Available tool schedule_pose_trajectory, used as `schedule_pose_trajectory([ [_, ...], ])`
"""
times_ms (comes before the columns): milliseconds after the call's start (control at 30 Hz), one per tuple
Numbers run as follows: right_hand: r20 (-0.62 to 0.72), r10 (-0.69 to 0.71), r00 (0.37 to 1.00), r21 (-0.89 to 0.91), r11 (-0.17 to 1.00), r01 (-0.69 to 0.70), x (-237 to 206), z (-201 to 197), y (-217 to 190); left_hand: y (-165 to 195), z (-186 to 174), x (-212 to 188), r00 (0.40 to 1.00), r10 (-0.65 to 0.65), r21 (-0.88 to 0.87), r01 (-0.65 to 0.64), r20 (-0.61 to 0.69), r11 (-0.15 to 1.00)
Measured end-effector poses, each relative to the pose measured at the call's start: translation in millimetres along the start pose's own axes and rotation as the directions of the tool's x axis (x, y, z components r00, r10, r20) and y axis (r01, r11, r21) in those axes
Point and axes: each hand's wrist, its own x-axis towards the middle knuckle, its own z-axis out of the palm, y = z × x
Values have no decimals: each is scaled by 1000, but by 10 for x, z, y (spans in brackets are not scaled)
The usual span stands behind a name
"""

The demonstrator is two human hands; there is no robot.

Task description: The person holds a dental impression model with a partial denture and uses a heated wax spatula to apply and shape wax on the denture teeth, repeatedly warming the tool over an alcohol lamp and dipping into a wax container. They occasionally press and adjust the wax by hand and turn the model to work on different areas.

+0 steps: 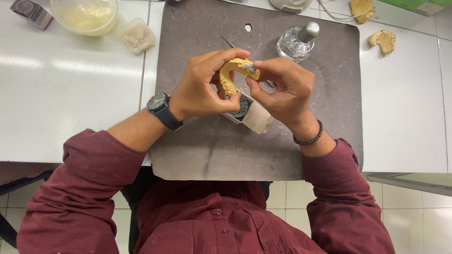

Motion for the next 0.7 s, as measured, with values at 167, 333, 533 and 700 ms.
schedule_pose_trajectory([
  [167, -59, 40, 997, 208, 978, -27, -29, 24, 15, 24, -27, -9, 1000, 11, -24, -11, 17, 1000],
  [333, -88, -60, 994, 119, 990, 70, -24, 14, -95, 82, -45, -39, 994, 109, 124, -107, -17, 987],
  [533, -76, -275, 959, -68, 960, 270, -1, -66, -413, 299, -86, -34, 916, 401, 234, -387, -12, 892],
  [700, 22, -383, 924, 49, 923, 381, -38, -239, -762, 652, -167, -83, 863, 499, 182, -505, 80, 844],
])
